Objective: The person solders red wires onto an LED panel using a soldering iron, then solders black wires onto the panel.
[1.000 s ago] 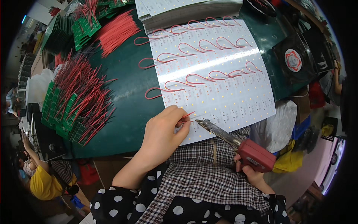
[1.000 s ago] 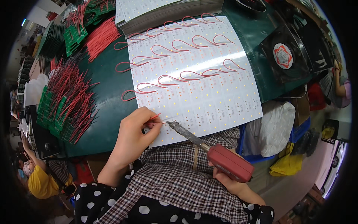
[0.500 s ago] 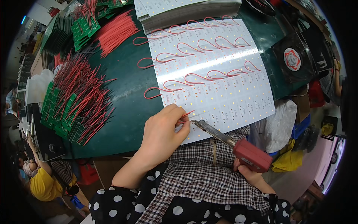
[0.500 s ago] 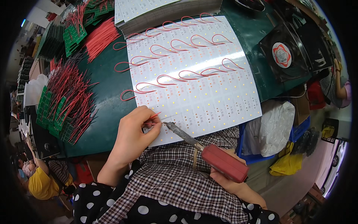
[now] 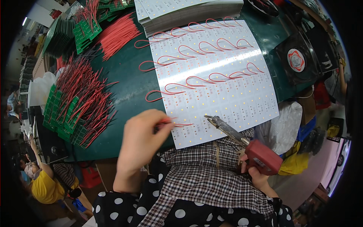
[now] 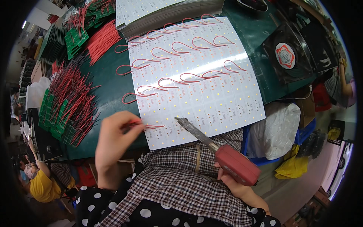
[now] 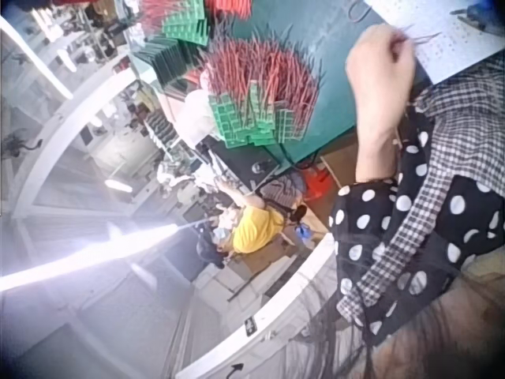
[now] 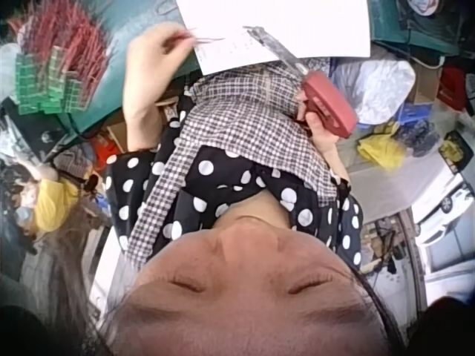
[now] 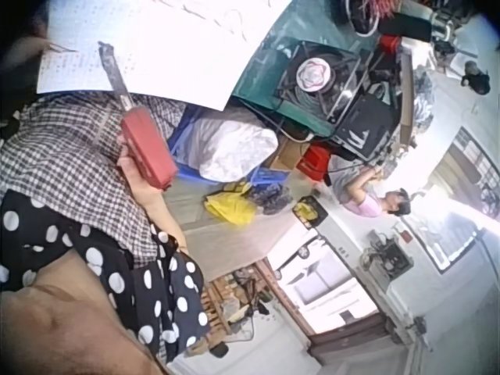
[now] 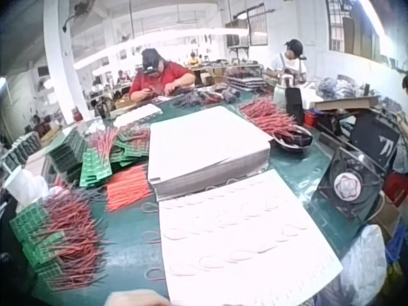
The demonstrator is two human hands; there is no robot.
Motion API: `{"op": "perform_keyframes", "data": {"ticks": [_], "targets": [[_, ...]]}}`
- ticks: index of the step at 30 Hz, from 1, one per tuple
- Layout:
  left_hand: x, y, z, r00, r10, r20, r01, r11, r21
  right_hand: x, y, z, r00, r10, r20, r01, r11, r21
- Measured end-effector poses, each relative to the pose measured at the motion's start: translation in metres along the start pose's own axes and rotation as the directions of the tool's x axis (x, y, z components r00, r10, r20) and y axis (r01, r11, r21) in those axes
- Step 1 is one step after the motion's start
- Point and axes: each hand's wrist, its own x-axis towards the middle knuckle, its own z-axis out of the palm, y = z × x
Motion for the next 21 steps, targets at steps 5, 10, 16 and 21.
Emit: {"op": "perform_keyframes", "data": {"ticks": [5,10,16,21], "targets": [[0.006,0.006,-0.021,0.988,-0.145,-0.056,0.134,0.975,-0.177,-0.002,0.001,-0.002,0.996,0.013,-0.086,-0.011,1.000,0.024],[0.021,0.016,0.020,0.993,-0.094,-0.074,0.001,0.625,-0.780,-0.004,0.003,-0.005,0.998,-0.053,-0.026,0.057,0.985,0.163],[0.026,0.020,0.022,0.984,0.012,0.178,0.033,0.968,-0.247,-0.009,-0.001,-0.007,0.998,-0.027,-0.050,0.033,0.989,0.142],[0.024,0.023,0.034,0.990,-0.005,0.142,0.014,0.998,-0.069,-0.009,0.002,-0.009,1.000,-0.001,0.003,0.001,0.989,0.151]]}}
